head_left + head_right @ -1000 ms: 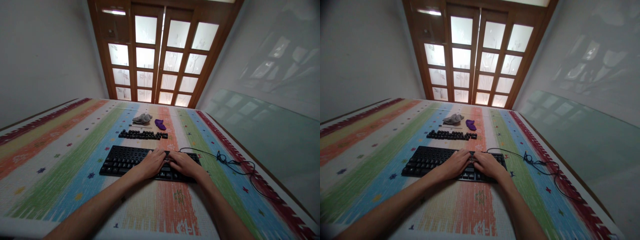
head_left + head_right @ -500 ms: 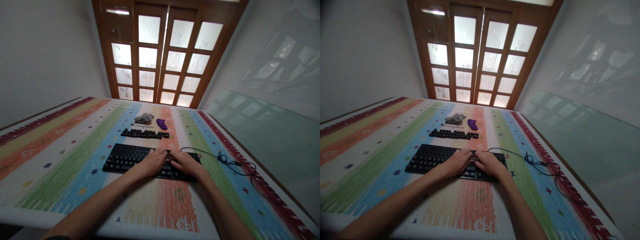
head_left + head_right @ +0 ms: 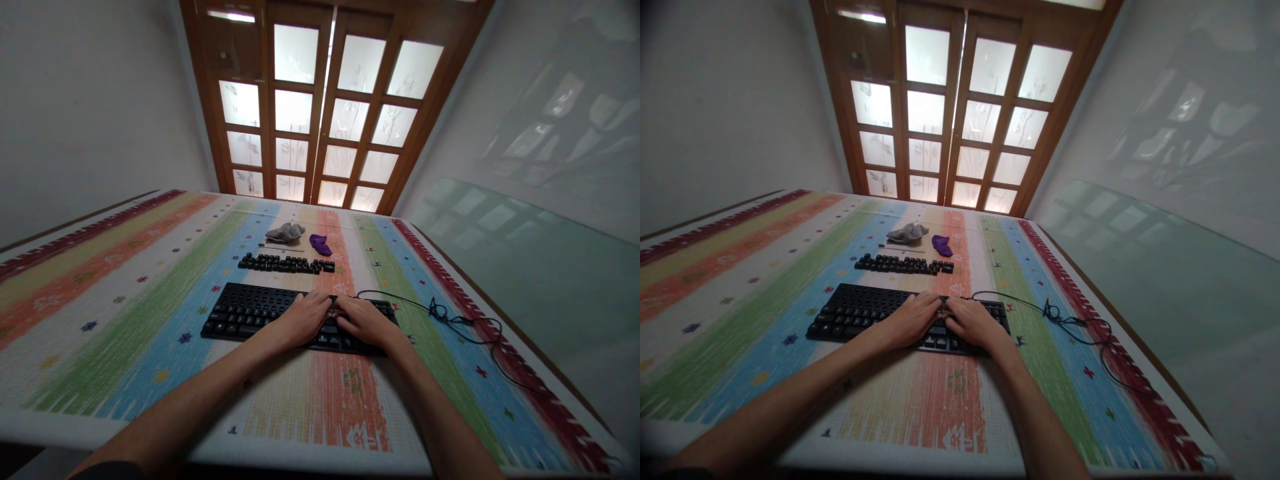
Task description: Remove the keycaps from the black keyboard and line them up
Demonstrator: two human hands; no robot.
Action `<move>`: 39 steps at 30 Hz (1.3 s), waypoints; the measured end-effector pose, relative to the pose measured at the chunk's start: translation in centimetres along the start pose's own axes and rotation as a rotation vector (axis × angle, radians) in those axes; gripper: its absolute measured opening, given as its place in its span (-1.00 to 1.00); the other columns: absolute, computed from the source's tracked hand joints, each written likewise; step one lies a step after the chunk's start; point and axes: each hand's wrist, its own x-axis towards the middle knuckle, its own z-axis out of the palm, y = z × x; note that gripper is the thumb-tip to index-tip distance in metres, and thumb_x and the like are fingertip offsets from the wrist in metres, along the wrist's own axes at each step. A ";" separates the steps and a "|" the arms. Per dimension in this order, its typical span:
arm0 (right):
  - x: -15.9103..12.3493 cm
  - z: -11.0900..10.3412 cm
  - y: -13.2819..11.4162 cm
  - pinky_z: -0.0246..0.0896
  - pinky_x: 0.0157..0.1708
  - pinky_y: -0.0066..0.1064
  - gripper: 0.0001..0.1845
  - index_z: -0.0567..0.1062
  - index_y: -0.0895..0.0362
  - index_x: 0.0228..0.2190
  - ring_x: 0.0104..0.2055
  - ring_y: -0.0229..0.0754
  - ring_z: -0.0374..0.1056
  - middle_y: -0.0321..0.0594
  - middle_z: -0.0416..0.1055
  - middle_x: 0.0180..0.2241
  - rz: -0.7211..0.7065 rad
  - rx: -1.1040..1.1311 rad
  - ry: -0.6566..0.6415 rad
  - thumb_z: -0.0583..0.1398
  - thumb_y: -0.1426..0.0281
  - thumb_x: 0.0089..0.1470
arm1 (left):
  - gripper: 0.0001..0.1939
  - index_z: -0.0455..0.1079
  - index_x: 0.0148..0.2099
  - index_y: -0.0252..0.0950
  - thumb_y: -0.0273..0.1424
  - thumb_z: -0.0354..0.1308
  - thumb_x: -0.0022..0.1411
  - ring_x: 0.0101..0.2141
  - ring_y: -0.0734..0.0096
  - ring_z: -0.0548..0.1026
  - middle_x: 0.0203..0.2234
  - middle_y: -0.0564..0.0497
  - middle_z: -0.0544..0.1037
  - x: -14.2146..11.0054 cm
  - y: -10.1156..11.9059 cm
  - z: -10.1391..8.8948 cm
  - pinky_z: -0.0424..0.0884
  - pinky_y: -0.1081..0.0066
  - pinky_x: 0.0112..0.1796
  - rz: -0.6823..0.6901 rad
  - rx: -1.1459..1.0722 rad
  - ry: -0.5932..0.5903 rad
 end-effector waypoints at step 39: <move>-0.3 -0.5 -0.5 0.13 -0.29 -0.37 -0.81 0.55 0.19 -0.27 -0.27 -0.15 0.37 -0.12 0.49 -0.28 0.079 0.013 0.129 0.16 0.36 0.19 | -0.78 0.47 -0.12 -0.29 -0.36 0.02 0.37 -0.17 0.23 0.44 -0.23 -0.09 0.48 0.0 -0.3 -1.3 0.38 0.28 -0.11 0.008 -0.122 0.104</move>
